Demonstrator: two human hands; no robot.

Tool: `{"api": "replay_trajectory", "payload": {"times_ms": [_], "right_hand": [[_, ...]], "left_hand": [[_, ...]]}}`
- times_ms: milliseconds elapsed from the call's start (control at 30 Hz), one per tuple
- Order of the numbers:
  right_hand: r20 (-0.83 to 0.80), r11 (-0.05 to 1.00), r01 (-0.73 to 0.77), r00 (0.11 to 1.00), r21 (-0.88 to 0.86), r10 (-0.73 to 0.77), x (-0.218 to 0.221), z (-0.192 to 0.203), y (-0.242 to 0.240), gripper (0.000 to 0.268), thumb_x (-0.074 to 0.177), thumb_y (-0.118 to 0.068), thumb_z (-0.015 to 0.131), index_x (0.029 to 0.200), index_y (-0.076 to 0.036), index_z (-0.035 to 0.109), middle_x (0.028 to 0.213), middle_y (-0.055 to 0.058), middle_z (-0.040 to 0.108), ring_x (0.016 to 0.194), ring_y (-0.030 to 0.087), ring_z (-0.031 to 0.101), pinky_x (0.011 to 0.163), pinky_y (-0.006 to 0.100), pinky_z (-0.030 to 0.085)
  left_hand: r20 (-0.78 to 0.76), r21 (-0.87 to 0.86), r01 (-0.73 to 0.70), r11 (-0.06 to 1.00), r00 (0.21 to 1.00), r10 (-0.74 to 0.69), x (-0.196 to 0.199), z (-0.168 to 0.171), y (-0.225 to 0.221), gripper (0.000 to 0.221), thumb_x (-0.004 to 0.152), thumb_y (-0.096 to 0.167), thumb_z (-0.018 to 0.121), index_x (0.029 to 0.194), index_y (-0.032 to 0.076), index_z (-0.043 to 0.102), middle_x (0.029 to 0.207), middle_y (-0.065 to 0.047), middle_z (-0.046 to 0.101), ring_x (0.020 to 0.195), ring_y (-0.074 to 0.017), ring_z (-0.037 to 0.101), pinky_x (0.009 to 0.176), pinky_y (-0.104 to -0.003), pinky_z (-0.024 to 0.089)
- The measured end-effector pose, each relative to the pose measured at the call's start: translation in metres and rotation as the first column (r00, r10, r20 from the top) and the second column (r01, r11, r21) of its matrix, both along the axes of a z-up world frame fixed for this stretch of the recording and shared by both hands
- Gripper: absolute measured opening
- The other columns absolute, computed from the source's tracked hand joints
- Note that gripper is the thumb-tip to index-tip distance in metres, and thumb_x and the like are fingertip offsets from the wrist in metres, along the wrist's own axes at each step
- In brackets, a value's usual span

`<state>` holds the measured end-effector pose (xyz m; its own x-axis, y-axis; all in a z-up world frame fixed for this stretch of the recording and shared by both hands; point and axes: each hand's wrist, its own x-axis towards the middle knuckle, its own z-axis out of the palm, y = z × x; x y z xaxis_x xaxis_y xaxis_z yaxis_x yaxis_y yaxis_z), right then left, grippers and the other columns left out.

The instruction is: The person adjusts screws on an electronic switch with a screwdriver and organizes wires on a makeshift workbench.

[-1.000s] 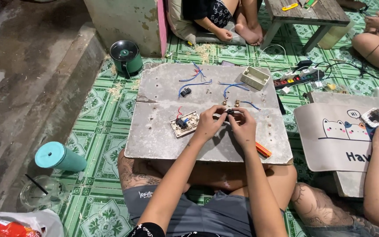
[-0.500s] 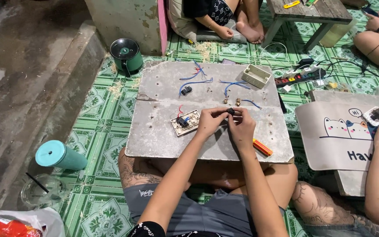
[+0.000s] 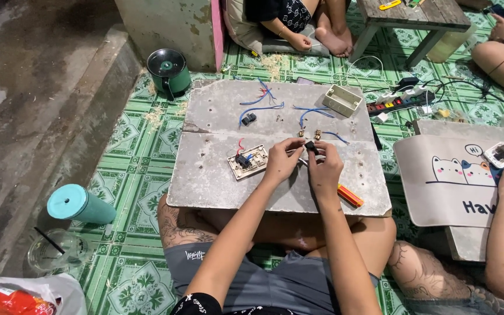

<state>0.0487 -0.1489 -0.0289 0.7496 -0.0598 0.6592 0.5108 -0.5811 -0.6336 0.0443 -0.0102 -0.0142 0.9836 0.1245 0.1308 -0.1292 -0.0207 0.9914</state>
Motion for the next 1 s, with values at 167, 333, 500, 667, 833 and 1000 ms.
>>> {"api": "replay_trajectory", "payload": {"times_ms": [167, 333, 500, 667, 833, 1000], "right_hand": [[-0.046, 0.996, 0.026, 0.999, 0.091, -0.022, -0.008, 0.010, 0.002, 0.019, 0.090, 0.003, 0.077, 0.104, -0.002, 0.065, 0.104, 0.017, 0.074, 0.083, 0.033, 0.075, 0.058, 0.034, 0.060], [-0.098, 0.984, 0.030, 0.995, 0.173, -0.013, -0.005, 0.006, -0.006, 0.020, 0.093, -0.001, 0.077, 0.109, -0.003, 0.064, 0.105, 0.017, 0.075, 0.087, 0.035, 0.075, 0.061, 0.038, 0.061], [-0.101, 0.978, 0.026, 0.995, 0.208, -0.005, -0.005, 0.005, -0.006, 0.023, 0.090, 0.002, 0.078, 0.109, -0.002, 0.065, 0.102, 0.019, 0.074, 0.085, 0.036, 0.075, 0.062, 0.039, 0.061], [-0.066, 0.947, 0.033, 0.998, 0.320, -0.013, -0.010, 0.011, -0.007, 0.024, 0.091, 0.004, 0.075, 0.111, -0.002, 0.063, 0.101, 0.017, 0.071, 0.085, 0.031, 0.074, 0.063, 0.035, 0.060], [-0.018, 0.913, 0.017, 1.000, 0.409, -0.010, -0.005, 0.000, -0.018, 0.024, 0.095, 0.006, 0.071, 0.115, 0.000, 0.059, 0.102, 0.017, 0.066, 0.085, 0.027, 0.072, 0.061, 0.031, 0.058], [0.022, 0.908, 0.025, 0.999, 0.419, -0.037, -0.007, -0.003, -0.017, 0.021, 0.098, 0.005, 0.067, 0.116, 0.000, 0.058, 0.103, 0.019, 0.065, 0.084, 0.028, 0.071, 0.059, 0.032, 0.058]], "left_hand": [[0.025, 0.034, 0.023, 0.999, 0.999, -0.024, -0.003, 0.004, 0.010, 0.022, 0.098, 0.005, 0.063, 0.117, 0.010, 0.074, 0.114, -0.015, 0.076, 0.113, -0.0295, 0.071, 0.091, -0.038, 0.062], [-0.012, 0.249, 0.163, 0.955, 0.986, -0.165, -0.031, 0.043, 0.025, 0.019, 0.100, 0.013, 0.062, 0.115, 0.011, 0.075, 0.111, -0.016, 0.077, 0.110, -0.0317, 0.072, 0.089, -0.041, 0.063], [-0.135, 0.735, 0.313, 0.601, 0.937, -0.323, -0.054, 0.050, 0.038, 0.023, 0.091, 0.020, 0.067, 0.108, 0.007, 0.077, 0.102, -0.022, 0.076, 0.103, -0.0422, 0.072, 0.088, -0.051, 0.061], [-0.255, 0.759, 0.394, 0.518, 0.912, -0.321, -0.060, 0.025, 0.040, 0.023, 0.083, 0.017, 0.075, 0.104, 0.008, 0.078, 0.098, -0.021, 0.075, 0.100, -0.0416, 0.073, 0.085, -0.051, 0.061], [-0.234, 0.767, 0.371, 0.523, 0.922, -0.309, -0.051, 0.003, 0.031, 0.015, 0.085, 0.013, 0.074, 0.095, 0.002, 0.078, 0.089, -0.022, 0.075, 0.087, -0.0413, 0.075, 0.075, -0.047, 0.063], [-0.148, 0.746, 0.310, 0.589, 0.940, -0.307, -0.027, 0.020, 0.018, 0.015, 0.090, 0.003, 0.067, 0.100, -0.004, 0.076, 0.085, -0.024, 0.074, 0.083, -0.0420, 0.076, 0.069, -0.046, 0.062]]}}
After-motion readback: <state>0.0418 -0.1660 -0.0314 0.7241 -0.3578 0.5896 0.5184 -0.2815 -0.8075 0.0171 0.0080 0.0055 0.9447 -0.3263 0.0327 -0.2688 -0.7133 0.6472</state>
